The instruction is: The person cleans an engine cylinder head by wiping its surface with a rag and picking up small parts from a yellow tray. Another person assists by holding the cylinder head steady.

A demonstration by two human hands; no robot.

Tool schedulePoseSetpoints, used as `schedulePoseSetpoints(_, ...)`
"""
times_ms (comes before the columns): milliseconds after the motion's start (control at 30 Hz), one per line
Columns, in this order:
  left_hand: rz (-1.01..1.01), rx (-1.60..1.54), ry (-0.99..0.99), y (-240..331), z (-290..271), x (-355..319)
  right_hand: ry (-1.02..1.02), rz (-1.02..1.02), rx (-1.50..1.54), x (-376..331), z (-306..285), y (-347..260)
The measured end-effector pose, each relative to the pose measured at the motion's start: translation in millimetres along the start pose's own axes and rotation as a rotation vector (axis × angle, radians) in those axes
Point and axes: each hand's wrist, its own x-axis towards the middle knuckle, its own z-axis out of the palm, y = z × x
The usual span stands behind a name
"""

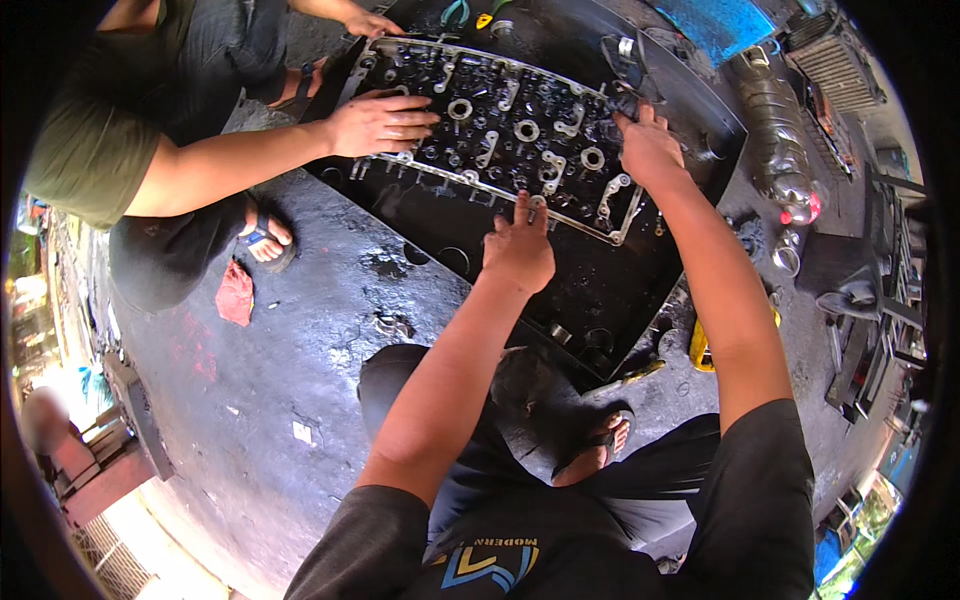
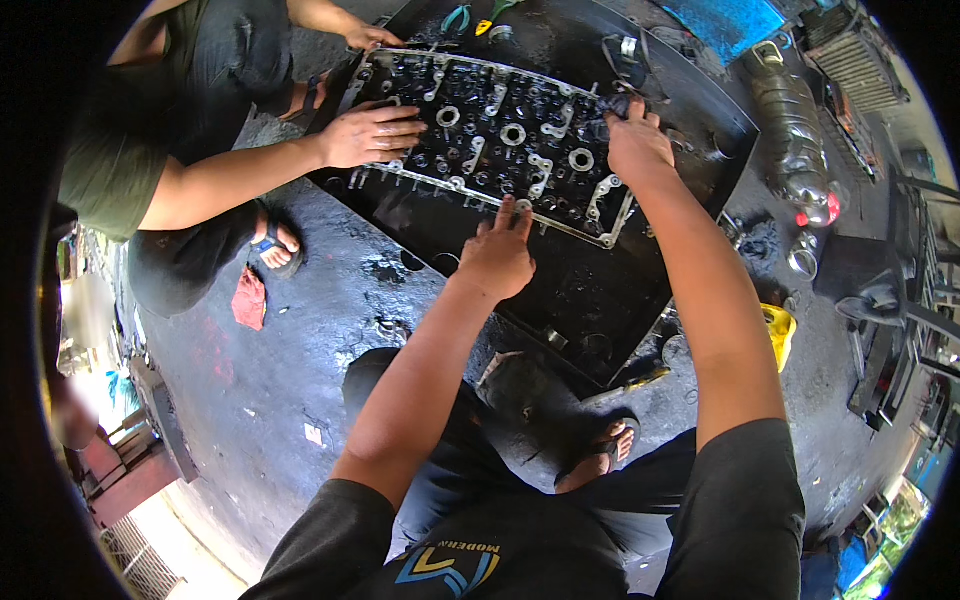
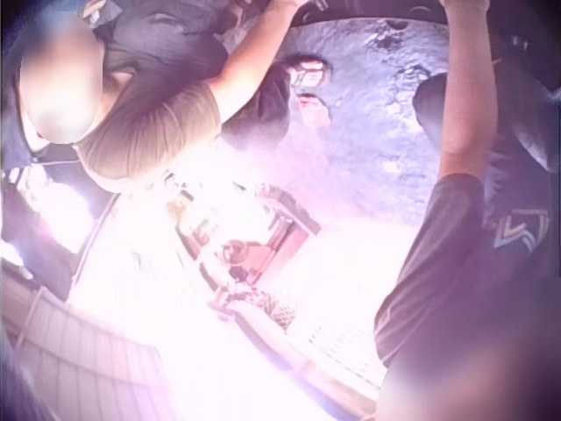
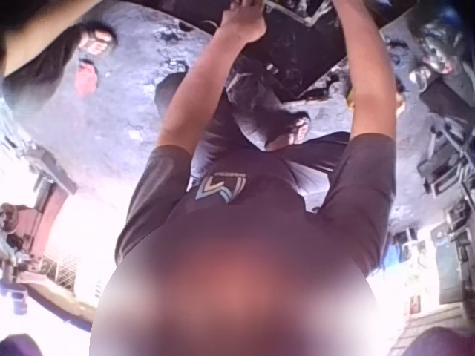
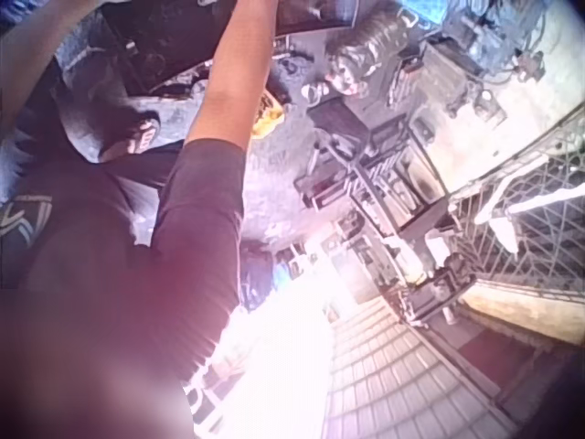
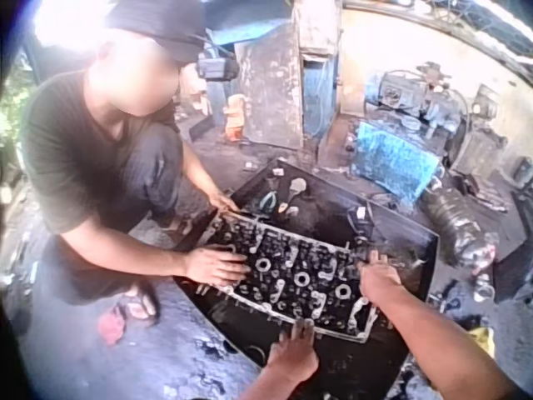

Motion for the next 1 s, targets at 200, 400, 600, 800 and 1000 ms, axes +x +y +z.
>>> schedulePoseSetpoints(200, -0.012, -0.026, -0.071, 2, -4, 0, 0.114, -0.063, 0.187, 7, -30, -16)
schedulePoseSetpoints(400, -0.012, -0.028, -0.069, 0, -5, -1, 0.141, -0.176, 0.206, 44, -22, -88)
schedulePoseSetpoints(600, -0.036, -0.083, -0.078, -1, -5, -3, 0.170, -0.186, 0.336, 40, -10, -82)
schedulePoseSetpoints(800, -0.040, -0.110, -0.082, 1, -7, -4, 0.277, -0.116, 0.705, -45, -41, 0)
schedulePoseSetpoints(1000, -0.015, -0.062, -0.046, 1, -9, -10, 0.165, -0.101, 0.828, -147, -35, 15)
